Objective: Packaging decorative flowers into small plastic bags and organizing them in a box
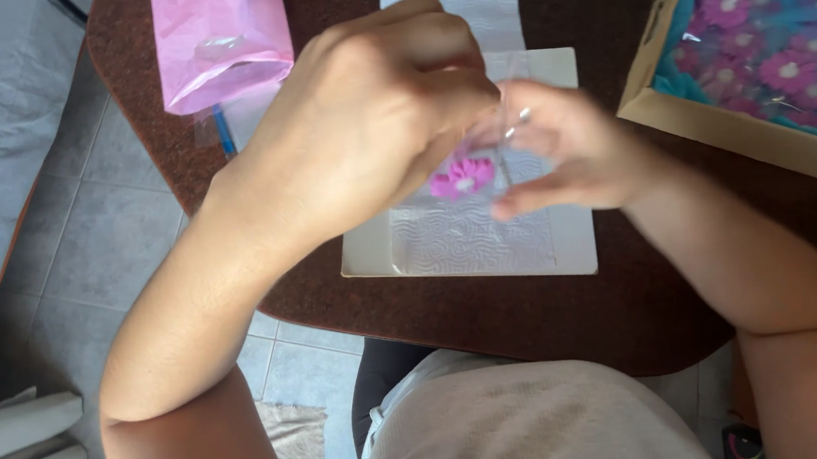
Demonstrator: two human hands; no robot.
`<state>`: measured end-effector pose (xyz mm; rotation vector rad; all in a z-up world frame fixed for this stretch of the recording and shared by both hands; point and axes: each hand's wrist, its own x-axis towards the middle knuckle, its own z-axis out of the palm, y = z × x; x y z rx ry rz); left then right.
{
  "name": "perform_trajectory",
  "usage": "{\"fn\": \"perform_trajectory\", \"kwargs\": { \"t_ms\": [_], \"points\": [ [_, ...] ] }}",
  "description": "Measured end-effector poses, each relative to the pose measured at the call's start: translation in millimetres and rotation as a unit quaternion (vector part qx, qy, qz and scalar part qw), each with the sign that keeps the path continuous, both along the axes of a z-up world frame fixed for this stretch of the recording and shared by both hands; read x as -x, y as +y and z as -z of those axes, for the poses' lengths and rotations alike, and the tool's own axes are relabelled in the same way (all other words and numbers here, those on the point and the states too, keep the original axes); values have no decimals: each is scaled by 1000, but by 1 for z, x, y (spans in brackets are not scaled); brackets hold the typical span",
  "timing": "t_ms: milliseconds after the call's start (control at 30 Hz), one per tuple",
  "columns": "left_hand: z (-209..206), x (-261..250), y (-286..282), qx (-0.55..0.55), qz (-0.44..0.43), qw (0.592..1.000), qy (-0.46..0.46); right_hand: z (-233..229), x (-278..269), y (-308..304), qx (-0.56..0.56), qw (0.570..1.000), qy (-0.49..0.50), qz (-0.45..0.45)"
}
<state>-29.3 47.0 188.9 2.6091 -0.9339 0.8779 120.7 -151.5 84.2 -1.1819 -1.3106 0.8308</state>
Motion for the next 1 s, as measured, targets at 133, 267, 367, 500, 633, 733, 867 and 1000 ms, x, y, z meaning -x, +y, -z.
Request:
{"fn": "perform_trajectory", "kwargs": {
  "t_ms": [133, 267, 367, 500, 633, 733, 867, 1000],
  "points": [
    [3, -6, 4, 82, 46, 995, 22, 0, 24, 8, 45, 991, 13, 127],
    [12, -11, 16, 141, 16, 990, 22, -3, 23, 5, 32, 986, 53, 156],
    [21, -18, 24, 168, 7, 986, 12, 4, 17, 4, 2, 984, -46, 174],
    [56, -5, 33, 215, -24, 973, 78, 38, -5, -16, -6, 983, -75, 167],
    [105, 23, 28, 221, -134, 872, 416, 80, -23, -31, 123, 989, -22, 74],
    [161, 27, 24, 312, -182, 846, 393, 104, -22, -22, 180, 973, 52, 135],
    [197, 32, 17, 264, -208, 900, 277, 121, -34, -6, 200, 959, 16, 200],
    [207, 39, -3, 178, -202, 920, 284, 113, -33, 6, 217, 961, -30, 167]
  ]
}}
